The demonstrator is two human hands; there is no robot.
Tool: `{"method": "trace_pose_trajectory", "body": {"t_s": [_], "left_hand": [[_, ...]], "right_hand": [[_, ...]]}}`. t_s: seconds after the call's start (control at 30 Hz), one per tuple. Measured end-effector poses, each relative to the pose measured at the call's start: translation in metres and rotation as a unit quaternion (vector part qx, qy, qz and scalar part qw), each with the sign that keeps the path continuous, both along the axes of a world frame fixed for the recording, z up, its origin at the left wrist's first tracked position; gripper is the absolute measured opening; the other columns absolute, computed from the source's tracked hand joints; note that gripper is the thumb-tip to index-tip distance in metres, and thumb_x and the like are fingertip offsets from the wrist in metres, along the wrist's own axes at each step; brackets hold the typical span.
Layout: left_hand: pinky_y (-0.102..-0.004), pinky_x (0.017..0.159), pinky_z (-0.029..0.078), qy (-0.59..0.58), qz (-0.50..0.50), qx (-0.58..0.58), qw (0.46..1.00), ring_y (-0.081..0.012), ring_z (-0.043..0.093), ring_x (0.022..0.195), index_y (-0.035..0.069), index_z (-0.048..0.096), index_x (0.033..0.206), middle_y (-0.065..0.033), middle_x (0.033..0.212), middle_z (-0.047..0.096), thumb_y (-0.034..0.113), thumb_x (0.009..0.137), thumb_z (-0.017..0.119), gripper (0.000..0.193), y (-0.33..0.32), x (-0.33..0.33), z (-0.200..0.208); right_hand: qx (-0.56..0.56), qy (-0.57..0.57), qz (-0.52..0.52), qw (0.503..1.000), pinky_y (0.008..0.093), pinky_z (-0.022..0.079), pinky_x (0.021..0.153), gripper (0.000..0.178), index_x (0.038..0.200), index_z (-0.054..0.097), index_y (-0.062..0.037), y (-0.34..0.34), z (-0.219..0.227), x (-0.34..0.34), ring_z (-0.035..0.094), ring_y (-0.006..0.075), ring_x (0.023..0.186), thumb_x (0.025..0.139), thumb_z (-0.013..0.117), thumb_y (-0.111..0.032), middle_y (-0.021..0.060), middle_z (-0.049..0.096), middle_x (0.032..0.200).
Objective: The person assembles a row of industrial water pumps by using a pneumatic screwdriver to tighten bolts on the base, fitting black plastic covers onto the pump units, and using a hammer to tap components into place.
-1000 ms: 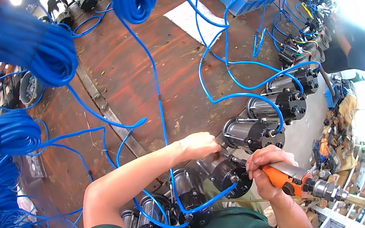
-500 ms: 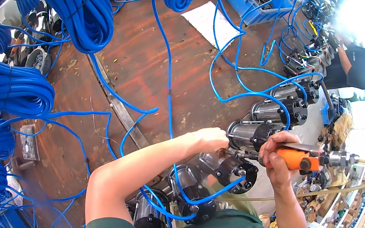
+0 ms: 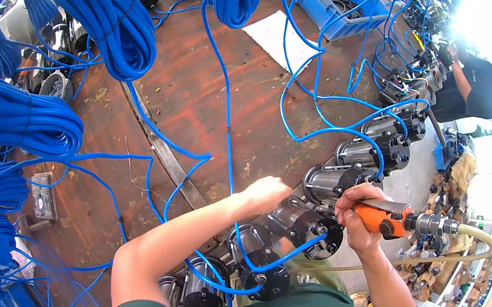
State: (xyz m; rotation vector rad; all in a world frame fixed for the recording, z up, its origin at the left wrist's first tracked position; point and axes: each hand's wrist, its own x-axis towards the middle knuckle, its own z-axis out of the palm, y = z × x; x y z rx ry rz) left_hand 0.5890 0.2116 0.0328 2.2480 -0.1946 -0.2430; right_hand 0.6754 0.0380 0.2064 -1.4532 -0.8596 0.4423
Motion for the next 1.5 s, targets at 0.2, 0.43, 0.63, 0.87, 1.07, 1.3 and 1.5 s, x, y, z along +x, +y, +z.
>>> {"method": "trace_pose_trajectory", "body": {"t_s": [0.2, 0.43, 0.63, 0.87, 1.07, 1.3, 1.5], "left_hand": [[-0.0462, 0.081, 0.056, 0.053, 0.088, -0.055, 0.993, -0.039, 0.069, 0.09, 0.003, 0.074, 0.102, -0.0194, 0.091, 0.072, 0.011, 0.079, 0.069, 0.024, -0.004, -0.067, -0.016], [-0.0445, 0.077, 0.056, -0.025, 0.064, -0.01, 0.998, -0.0364, 0.069, 0.086, 0.004, 0.075, 0.096, -0.0153, 0.092, 0.073, 0.018, 0.082, 0.071, 0.02, -0.017, -0.07, -0.037], [-0.0452, 0.075, 0.055, -0.075, 0.076, -0.044, 0.993, -0.0368, 0.068, 0.083, 0.005, 0.073, 0.089, -0.0151, 0.086, 0.07, 0.017, 0.08, 0.071, 0.015, -0.024, -0.067, -0.038], [-0.0464, 0.073, 0.055, -0.09, 0.054, -0.006, 0.994, -0.038, 0.067, 0.081, 0.004, 0.068, 0.08, -0.0161, 0.084, 0.069, 0.019, 0.081, 0.067, 0.015, -0.023, -0.068, -0.038], [-0.0477, 0.073, 0.054, -0.109, 0.055, -0.017, 0.992, -0.0378, 0.067, 0.08, 0.004, 0.069, 0.079, -0.0167, 0.082, 0.068, 0.019, 0.083, 0.064, 0.016, -0.025, -0.07, -0.038], [-0.0486, 0.072, 0.055, -0.016, 0.081, 0.131, 0.988, -0.0391, 0.067, 0.081, 0.006, 0.07, 0.078, -0.0165, 0.081, 0.069, 0.023, 0.08, 0.064, 0.019, -0.001, -0.069, 0.005], [-0.0421, 0.07, 0.055, -0.186, 0.568, 0.115, 0.793, -0.0334, 0.07, 0.078, 0.001, 0.069, 0.088, -0.0153, 0.084, 0.071, 0.009, 0.082, 0.068, 0.01, 0.021, -0.12, 0.193]], "right_hand": [[-0.006, -0.018, 0.017, 1.0, 0.0284, 0.053, 0.057, 0.024, 0.105, 0.058, 0.001, -0.004, -0.002, 0.002, 0.061, 0.0163, 0.067, 0.081, 0.058, 0.008, 0.0139, 0.063, 0.088], [0.075, 0.024, -0.003, 0.997, 0.0307, 0.055, 0.057, 0.028, 0.112, 0.059, 0.0054, -0.022, 0.056, -0.02, 0.063, 0.0167, 0.062, 0.087, 0.067, -0.003, 0.0173, 0.068, 0.087], [0.02, 0.029, 0.082, 0.996, 0.031, 0.053, 0.053, 0.029, 0.108, 0.057, -0.0015, -0.028, 0.075, -0.054, 0.061, 0.0196, 0.059, 0.087, 0.074, -0.011, 0.0134, 0.061, 0.081], [-0.018, -0.084, 0.144, 0.986, 0.0298, 0.057, 0.057, 0.022, 0.101, 0.063, 0.0024, 0.004, 0.032, -0.049, 0.065, 0.0184, 0.062, 0.079, 0.065, 0.003, 0.0153, 0.066, 0.082], [-0.011, -0.054, 0.155, 0.986, 0.0303, 0.058, 0.061, 0.017, 0.092, 0.067, 0.001, 0.011, 0.022, -0.046, 0.069, 0.0185, 0.063, 0.075, 0.066, 0.001, 0.0127, 0.07, 0.077], [-0.038, -0.026, 0.186, 0.981, 0.0287, 0.058, 0.066, 0.022, 0.099, 0.068, 0.0003, 0.004, 0.018, -0.041, 0.07, 0.0157, 0.066, 0.077, 0.065, 0.002, 0.0111, 0.073, 0.084], [0.112, -0.061, 0.238, 0.963, 0.029, 0.057, 0.06, 0.035, 0.116, 0.061, 0.0028, -0.044, 0.083, -0.006, 0.068, 0.0176, 0.067, 0.081, 0.067, 0.002, 0.0172, 0.071, 0.092]]}}
